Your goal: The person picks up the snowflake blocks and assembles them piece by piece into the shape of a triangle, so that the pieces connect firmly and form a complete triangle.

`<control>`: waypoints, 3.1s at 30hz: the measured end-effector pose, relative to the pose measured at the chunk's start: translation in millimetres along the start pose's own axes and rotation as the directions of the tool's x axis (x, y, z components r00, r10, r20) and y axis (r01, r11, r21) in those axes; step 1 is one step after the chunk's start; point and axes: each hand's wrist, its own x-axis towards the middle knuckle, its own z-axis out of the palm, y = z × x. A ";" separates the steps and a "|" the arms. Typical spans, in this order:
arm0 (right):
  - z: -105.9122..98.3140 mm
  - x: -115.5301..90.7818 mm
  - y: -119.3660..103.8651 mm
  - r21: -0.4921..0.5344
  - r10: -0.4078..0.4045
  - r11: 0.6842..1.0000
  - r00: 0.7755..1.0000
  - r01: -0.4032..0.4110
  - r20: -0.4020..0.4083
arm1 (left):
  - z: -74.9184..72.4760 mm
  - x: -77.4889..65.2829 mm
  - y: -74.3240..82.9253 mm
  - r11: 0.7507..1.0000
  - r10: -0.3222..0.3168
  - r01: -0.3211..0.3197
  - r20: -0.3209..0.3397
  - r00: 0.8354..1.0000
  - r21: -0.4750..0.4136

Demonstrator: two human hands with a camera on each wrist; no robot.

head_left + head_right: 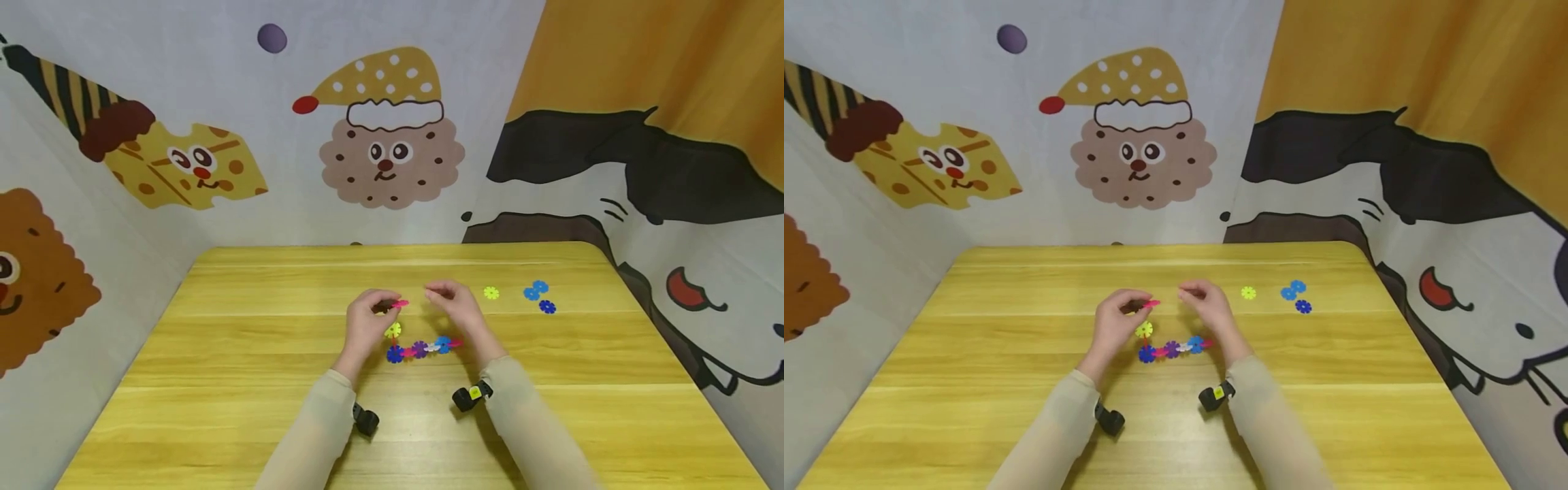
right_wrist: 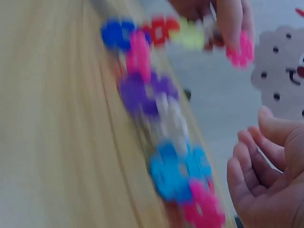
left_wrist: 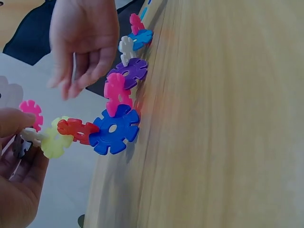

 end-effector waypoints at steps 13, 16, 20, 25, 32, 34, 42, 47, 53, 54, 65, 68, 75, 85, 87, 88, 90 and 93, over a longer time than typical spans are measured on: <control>-39.7 23.3 29.8 -0.361 -0.076 0.927 0.994 0.100 0.080 | -0.5 1.3 3.2 0.999 -0.033 0.032 0.045 0.998 0.021; -40.5 26.4 32.9 -0.396 -0.080 0.911 0.992 0.112 0.095 | -0.8 2.1 3.4 0.999 -0.039 0.038 0.057 0.998 0.024; -40.2 30.5 35.7 -0.434 -0.093 0.890 0.987 0.142 0.132 | -1.2 4.3 4.8 0.998 -0.053 0.050 0.071 0.996 0.041; -37.7 34.1 39.7 -0.504 -0.107 0.843 0.977 0.188 0.186 | -1.4 6.4 4.1 0.997 -0.063 0.060 0.086 0.994 0.043; -32.5 35.2 41.0 -0.533 -0.100 0.826 0.978 0.185 0.185 | -1.8 7.5 2.6 0.997 -0.065 0.060 0.097 0.993 0.056; -31.3 35.6 40.6 -0.535 -0.103 0.824 0.978 0.187 0.182 | -1.7 8.1 2.2 0.997 -0.063 0.057 0.098 0.993 0.056; -29.9 36.0 37.8 -0.509 -0.094 0.843 0.979 0.174 0.179 | -2.0 8.9 -1.0 0.997 -0.058 0.052 0.095 0.994 0.062; -30.2 31.5 39.4 -0.500 -0.095 0.847 0.977 0.181 0.192 | -2.8 7.9 -0.7 0.997 -0.068 0.064 0.096 0.993 0.049; -30.1 23.1 47.1 -0.446 -0.166 0.864 0.969 0.233 0.186 | -2.3 7.6 -0.2 0.996 -0.073 0.068 0.093 0.993 0.052; -30.2 21.5 47.6 -0.430 -0.170 0.872 0.968 0.234 0.183 | -2.3 7.7 -0.2 0.996 -0.071 0.066 0.093 0.993 0.056; -28.4 10.7 43.8 -0.449 -0.121 0.873 0.976 0.191 0.180 | -2.3 7.4 -2.1 0.997 -0.064 0.059 0.091 0.994 0.054; -28.6 8.3 44.9 -0.448 -0.136 0.872 0.978 0.195 0.161 | -2.7 7.4 -3.3 0.997 -0.060 0.055 0.090 0.994 0.054; -28.7 -1.0 43.6 -0.395 -0.124 0.907 0.989 0.148 0.084 | -2.8 7.4 -4.4 0.998 -0.042 0.037 0.085 0.995 0.057; -16.0 -11.2 6.8 -0.231 -0.113 0.964 0.988 0.136 0.110 | -0.5 8.3 0.1 0.995 -0.073 0.067 0.073 0.995 0.074; -12.4 -11.4 1.6 -0.206 -0.114 0.969 0.988 0.135 0.108 | -0.2 8.5 0.4 0.996 -0.065 0.060 0.072 0.995 0.072; -10.8 -11.5 -0.6 -0.200 -0.111 0.971 0.988 0.131 0.108 | -0.1 8.6 0.5 0.996 -0.058 0.053 0.072 0.996 0.069; -7.8 -11.6 -3.2 -0.192 -0.110 0.973 0.988 0.129 0.108 | 0.0 8.6 0.4 0.997 -0.044 0.040 0.076 0.996 0.060; -3.9 -11.5 -5.5 -0.190 -0.108 0.974 0.988 0.127 0.107 | 0.0 8.3 0.6 0.999 -0.023 0.020 0.079 0.997 0.038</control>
